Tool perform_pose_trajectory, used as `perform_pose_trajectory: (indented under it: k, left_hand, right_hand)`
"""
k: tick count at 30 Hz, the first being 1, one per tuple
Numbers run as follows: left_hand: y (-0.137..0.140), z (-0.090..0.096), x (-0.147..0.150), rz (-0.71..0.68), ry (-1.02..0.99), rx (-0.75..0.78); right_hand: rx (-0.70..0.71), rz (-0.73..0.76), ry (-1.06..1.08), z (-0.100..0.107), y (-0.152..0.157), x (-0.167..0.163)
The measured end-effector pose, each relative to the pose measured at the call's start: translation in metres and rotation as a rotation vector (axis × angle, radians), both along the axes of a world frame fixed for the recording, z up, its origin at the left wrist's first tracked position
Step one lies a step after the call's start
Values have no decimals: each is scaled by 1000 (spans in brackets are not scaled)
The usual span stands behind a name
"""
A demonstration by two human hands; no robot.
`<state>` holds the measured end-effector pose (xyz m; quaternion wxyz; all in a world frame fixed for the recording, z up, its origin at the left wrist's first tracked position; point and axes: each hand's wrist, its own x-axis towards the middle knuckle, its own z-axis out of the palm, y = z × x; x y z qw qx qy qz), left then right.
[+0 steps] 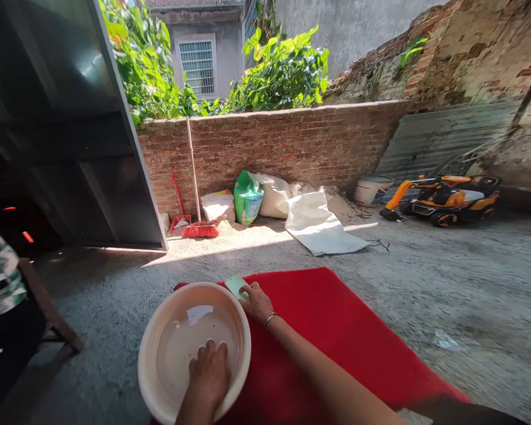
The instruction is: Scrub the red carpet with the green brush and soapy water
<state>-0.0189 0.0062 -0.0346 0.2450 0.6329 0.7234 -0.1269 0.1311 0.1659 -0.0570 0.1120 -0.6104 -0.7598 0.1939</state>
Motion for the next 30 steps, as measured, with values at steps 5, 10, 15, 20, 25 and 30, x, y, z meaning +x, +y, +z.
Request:
perform_pose_trajectory:
  k: [5, 10, 15, 20, 25, 30]
  left_hand:
    - [1, -13, -6, -15, 12, -46]
    - [1, -42, -23, -25, 60, -53]
    - [-4, -56, -35, -19, 36, -29]
    - [-4, -55, -38, -45, 100, -53]
    - [0, -58, -46, -26, 124, -69]
    - [0, -56, -58, -49, 56, -23]
  right_hand:
    - [-2, 80, 2, -4, 21, -16]
    - [-33, -42, -46, 1, 57, 43]
    - [-47, -292, -88, 7, 86, 144]
    - [-46, -536, -121, 14, 88, 239]
    - [-32, -668, -109, 12, 66, 295]
    - [29, -541, -32, -17, 34, 281]
